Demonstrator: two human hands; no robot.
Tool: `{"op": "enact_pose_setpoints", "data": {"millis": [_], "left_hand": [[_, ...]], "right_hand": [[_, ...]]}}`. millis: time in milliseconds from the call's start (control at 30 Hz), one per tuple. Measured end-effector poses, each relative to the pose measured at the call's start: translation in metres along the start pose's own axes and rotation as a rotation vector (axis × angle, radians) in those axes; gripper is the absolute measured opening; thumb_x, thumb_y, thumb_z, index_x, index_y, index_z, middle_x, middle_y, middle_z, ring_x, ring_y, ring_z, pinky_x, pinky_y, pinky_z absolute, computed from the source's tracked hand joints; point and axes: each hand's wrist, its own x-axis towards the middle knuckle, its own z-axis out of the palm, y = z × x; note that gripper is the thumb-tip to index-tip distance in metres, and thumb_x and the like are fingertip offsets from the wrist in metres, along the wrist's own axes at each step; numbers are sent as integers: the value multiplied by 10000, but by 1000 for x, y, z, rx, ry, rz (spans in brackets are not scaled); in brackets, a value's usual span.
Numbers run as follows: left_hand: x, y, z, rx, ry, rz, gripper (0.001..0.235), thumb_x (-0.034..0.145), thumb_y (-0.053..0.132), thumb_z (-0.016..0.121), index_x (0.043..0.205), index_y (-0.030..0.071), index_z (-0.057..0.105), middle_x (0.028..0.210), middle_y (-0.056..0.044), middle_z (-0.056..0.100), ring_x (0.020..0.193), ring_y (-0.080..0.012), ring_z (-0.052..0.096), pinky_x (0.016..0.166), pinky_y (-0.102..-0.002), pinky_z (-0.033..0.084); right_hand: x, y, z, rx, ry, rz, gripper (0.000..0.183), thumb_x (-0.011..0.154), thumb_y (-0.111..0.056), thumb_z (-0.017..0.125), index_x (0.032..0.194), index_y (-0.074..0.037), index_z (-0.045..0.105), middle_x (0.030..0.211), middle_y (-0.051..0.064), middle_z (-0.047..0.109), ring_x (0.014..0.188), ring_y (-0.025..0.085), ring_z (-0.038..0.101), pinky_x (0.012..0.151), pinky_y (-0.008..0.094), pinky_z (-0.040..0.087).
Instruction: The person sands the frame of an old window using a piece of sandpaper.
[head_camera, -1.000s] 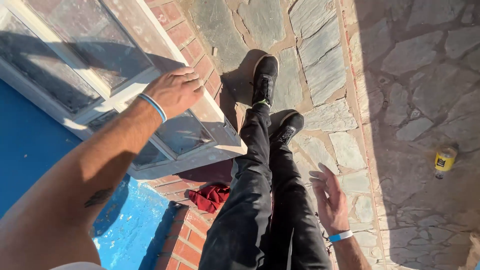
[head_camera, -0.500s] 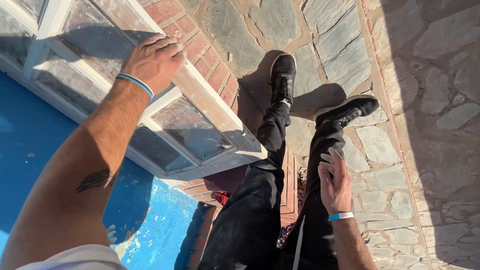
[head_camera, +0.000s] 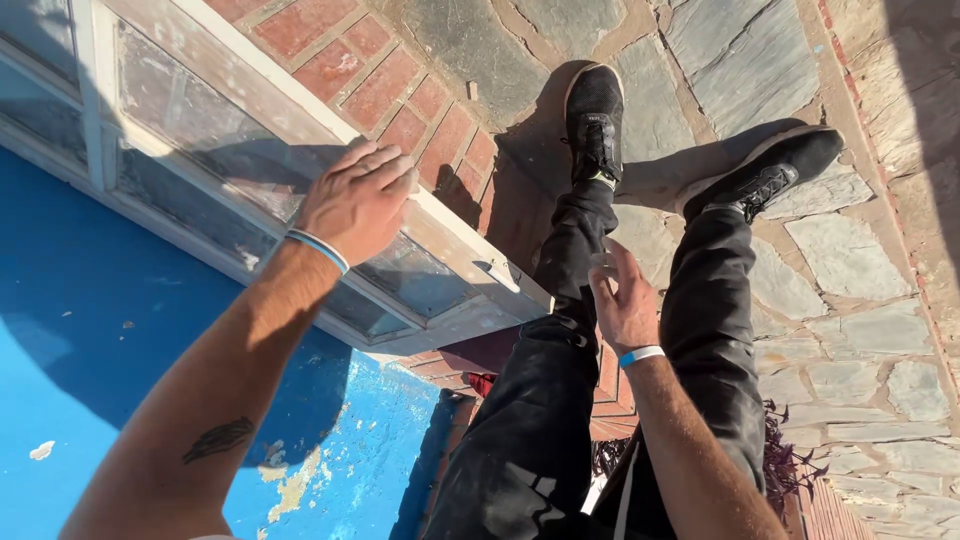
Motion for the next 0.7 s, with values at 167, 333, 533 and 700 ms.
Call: {"op": "enact_pose_setpoints", "data": {"millis": [167,333,533,700], "left_hand": [[-7,-7,-17,-5,-56,207,332,887,234,639,1149,55,739,1289,-75,727,1280,-208,615,1186,-391,377],[-15,35,11,-87,87,48,302,992,244,646,1174,22,741,1275,-93,718,1272,-215,633,1207,-382,392],[-7,-27,-25,36,5,-34,419,936,408,714,1135,40,732,1345,-90,710,1321,-227,621,1239,-397,387],[-13,46,13,-124,32,71,624,876,534,698,1163,-20,719,1288,-144,696,1261,-257,616,1161,-412,384]], "right_hand": [[1,34,-3,-27,-229,-29,493,969,-219,598,1427,-61,509,1218,151,735,1111,310,720,897,402,568],[4,34,-26,-113,-108,90,452,1003,-245,556,1429,-96,523,1254,150,714,1182,308,689,931,417,574],[3,33,-46,-73,-80,112,411,1040,-217,575,1428,-94,517,1233,138,730,1161,299,701,957,415,562],[9,45,-40,-43,-52,70,425,1010,-173,583,1421,-95,512,1204,141,740,1129,285,727,938,400,592]]}}
